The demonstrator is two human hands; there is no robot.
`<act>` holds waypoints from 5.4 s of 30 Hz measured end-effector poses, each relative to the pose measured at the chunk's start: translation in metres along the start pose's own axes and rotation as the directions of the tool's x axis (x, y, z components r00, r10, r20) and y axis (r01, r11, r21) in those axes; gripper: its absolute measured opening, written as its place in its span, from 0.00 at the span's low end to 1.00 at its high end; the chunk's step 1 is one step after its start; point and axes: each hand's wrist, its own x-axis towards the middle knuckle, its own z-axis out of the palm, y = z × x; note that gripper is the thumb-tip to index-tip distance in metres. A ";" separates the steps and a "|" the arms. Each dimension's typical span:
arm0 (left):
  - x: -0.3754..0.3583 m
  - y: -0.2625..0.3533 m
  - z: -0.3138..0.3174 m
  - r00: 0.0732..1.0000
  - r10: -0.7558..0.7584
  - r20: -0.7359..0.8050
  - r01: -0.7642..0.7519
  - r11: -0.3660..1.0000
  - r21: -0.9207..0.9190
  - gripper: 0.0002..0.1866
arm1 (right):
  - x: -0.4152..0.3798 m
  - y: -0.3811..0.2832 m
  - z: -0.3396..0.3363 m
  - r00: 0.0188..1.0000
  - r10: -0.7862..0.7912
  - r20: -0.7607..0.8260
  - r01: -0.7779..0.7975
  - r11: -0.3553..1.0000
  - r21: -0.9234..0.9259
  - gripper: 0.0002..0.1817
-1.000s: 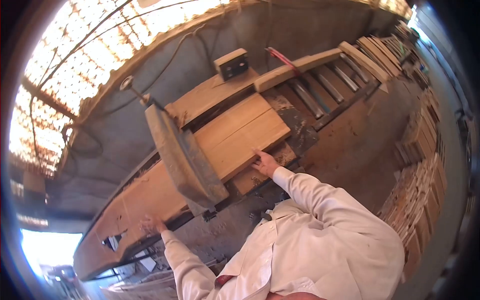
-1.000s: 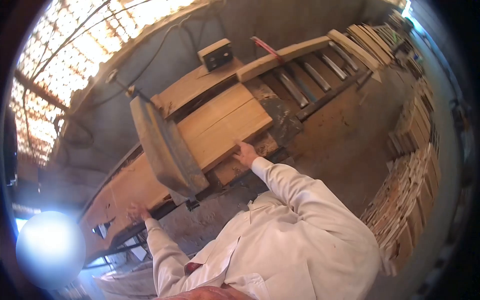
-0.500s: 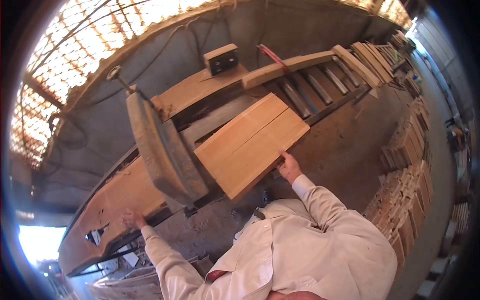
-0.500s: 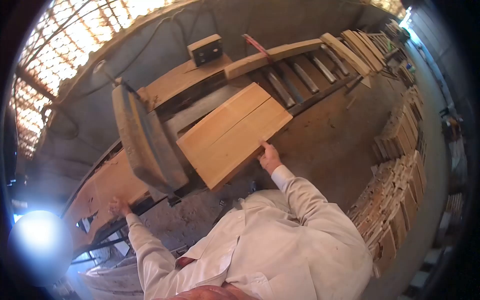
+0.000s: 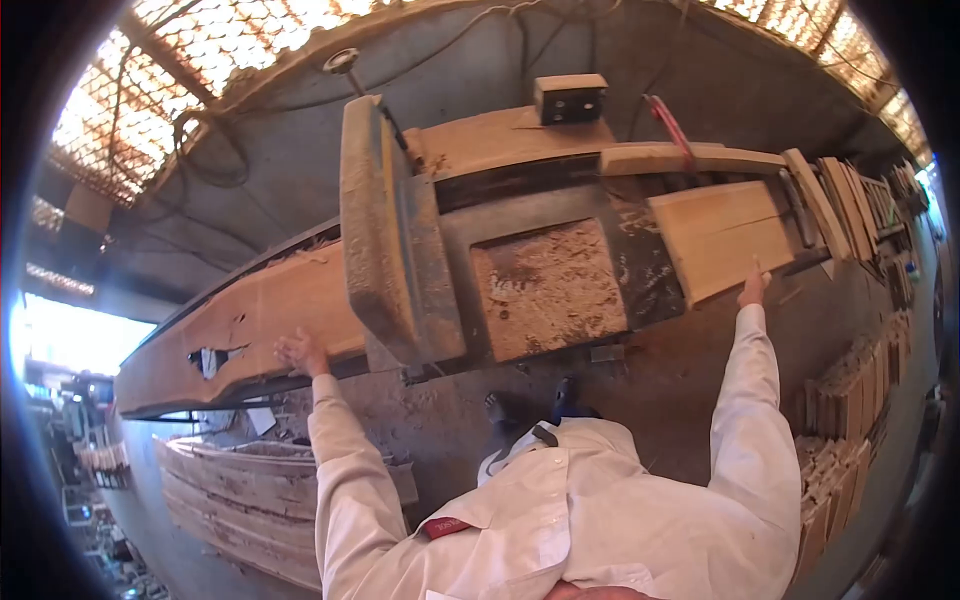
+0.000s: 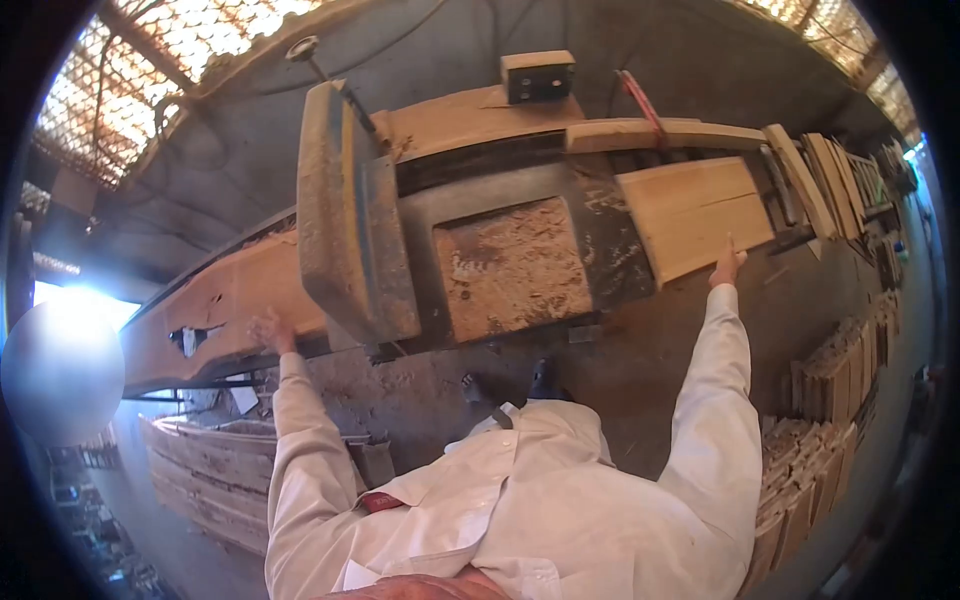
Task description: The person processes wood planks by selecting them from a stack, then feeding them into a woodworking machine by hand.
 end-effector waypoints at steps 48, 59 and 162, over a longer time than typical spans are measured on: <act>-0.144 0.005 -0.116 0.993 -0.099 0.070 0.117 0.628 -0.770 0.27 | -0.397 0.014 0.100 -0.143 -0.112 0.983 0.553 0.815 0.174 0.18; -0.332 0.064 -0.263 0.440 0.561 0.701 0.682 0.298 -0.667 0.13 | -0.487 0.047 0.069 -0.492 0.148 0.858 0.475 0.872 0.122 0.17; -0.111 0.006 -0.106 0.614 0.110 0.781 0.786 -0.006 -0.618 0.37 | -0.243 0.040 0.073 0.645 0.228 0.729 -0.186 0.973 -0.139 0.24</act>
